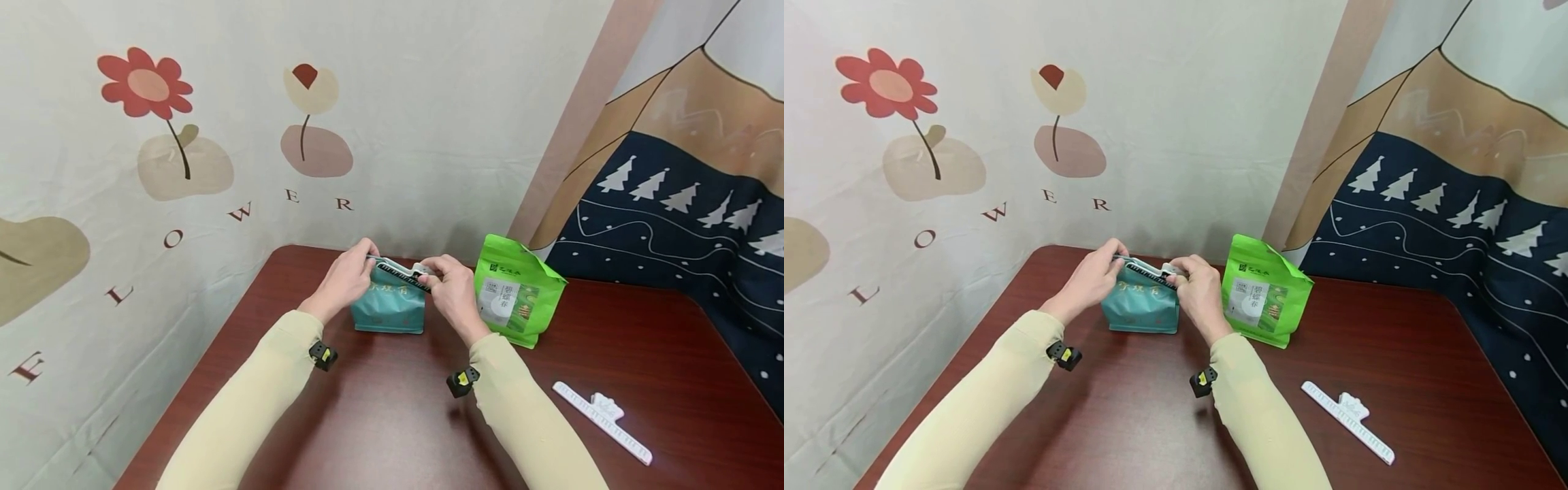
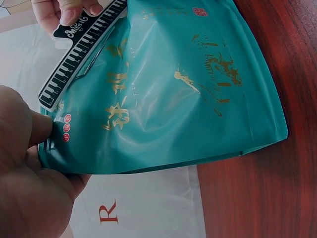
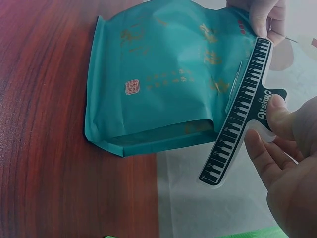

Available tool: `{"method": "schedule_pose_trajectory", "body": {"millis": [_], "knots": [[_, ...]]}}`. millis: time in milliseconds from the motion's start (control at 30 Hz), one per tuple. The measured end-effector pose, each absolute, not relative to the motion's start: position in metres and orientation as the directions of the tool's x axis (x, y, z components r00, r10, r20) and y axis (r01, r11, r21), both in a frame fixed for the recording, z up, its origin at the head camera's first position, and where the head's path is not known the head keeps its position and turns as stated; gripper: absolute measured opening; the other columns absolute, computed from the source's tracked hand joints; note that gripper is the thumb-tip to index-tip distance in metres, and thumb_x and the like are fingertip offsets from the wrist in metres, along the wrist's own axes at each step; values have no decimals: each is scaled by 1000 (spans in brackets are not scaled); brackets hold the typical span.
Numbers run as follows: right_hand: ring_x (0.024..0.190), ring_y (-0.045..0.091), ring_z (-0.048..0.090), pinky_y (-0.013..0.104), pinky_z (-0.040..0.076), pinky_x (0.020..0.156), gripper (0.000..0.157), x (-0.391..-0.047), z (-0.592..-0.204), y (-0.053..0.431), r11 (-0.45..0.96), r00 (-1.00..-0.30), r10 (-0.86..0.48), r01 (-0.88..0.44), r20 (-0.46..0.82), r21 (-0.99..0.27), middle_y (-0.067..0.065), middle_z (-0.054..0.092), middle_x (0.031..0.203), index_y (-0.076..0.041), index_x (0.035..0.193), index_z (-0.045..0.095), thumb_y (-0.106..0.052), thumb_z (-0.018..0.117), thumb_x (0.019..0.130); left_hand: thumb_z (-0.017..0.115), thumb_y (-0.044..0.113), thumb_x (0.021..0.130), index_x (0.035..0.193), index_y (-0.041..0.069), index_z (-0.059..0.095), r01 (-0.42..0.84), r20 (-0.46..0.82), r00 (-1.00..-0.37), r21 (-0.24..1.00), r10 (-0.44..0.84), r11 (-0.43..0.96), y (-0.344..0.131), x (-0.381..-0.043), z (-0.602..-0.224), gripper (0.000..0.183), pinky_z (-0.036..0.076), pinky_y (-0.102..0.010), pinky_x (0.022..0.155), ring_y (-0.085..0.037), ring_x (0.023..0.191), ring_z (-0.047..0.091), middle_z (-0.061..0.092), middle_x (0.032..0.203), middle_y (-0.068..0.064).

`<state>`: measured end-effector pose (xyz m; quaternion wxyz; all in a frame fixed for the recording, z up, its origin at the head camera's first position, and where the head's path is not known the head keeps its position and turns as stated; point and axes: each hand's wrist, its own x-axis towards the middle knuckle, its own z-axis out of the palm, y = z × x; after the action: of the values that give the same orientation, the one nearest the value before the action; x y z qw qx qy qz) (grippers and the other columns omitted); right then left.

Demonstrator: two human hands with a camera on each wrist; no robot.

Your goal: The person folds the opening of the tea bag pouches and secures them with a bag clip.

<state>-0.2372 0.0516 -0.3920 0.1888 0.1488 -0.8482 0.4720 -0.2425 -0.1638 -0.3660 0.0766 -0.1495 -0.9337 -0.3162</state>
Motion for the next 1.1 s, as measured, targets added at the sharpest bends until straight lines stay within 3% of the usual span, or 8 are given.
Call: {"method": "schedule_pose_trajectory", "body": {"millis": [1100], "knots": [[83,24,71,35,56,74,13,-236,-390,42,487,-887,-44,-421,460,-765,9,72,93,-3,100,79,-1,80,87,42,4,108,122,7,48,312,174,-950,610,261,729,-167,-239,-365,15,47,-42,82,-30,92,58,62,106,-15]]}}
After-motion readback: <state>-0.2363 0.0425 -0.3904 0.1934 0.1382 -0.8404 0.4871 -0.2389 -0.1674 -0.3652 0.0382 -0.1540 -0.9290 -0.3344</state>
